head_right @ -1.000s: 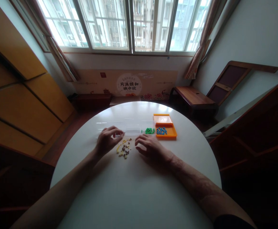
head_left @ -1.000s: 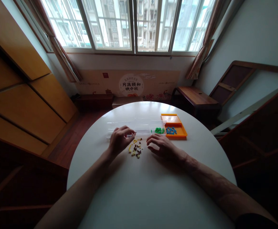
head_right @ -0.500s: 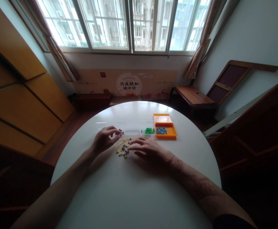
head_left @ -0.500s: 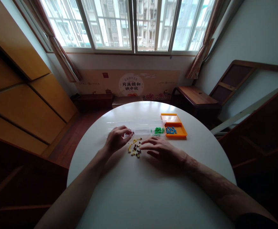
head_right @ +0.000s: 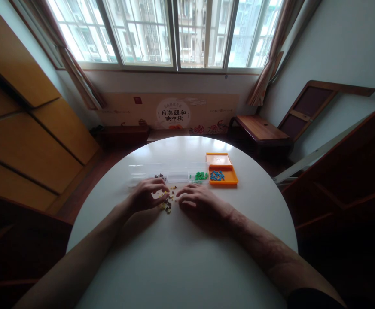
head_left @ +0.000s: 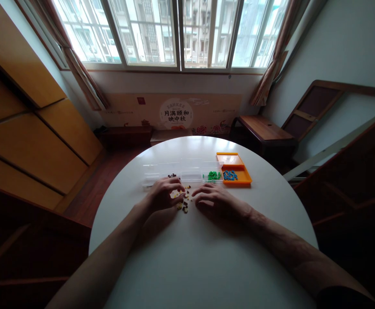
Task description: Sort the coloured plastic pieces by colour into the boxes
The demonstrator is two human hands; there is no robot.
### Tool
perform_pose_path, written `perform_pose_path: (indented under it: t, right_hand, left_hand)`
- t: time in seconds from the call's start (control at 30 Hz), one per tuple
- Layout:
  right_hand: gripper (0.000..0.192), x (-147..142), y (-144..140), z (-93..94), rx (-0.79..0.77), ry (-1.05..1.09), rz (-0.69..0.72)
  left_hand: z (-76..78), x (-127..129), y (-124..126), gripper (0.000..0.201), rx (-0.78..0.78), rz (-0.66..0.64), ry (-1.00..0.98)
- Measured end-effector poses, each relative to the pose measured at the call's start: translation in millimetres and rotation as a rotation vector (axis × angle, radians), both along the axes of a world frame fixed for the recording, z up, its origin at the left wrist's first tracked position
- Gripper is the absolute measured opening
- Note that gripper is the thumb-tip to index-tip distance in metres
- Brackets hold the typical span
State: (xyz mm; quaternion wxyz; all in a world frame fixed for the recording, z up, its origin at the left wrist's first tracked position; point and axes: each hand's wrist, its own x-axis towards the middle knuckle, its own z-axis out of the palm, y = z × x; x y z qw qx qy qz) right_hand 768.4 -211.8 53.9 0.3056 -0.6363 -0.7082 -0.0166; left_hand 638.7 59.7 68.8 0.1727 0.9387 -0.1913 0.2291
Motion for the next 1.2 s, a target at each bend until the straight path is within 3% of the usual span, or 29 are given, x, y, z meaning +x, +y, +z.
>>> perform_pose_path:
  t: [0.23, 0.5, 0.87, 1.2]
  right_hand:
    - [0.010, 6.4, 6.2, -7.2, 0.014, -0.027, 0.013]
    - [0.013, 6.3, 4.7, -8.5, 0.126, 0.046, -0.132]
    - [0.008, 3.2, 4.0, -7.5, 0.182, 0.010, -0.126]
    - [0.007, 0.8, 3.1, -3.9, 0.168, -0.001, -0.141]
  left_hand:
    - [1.4, -0.3, -8.9, 0.014, -0.004, -0.031, 0.057]
    - [-1.0, -0.2, -19.7, 0.020, -0.089, -0.049, 0.056]
    - [-11.5, 6.8, -30.4, 0.029, -0.102, -0.058, -0.013]
    - [-14.8, 6.2, -30.3, 0.023, -0.064, -0.070, -0.010]
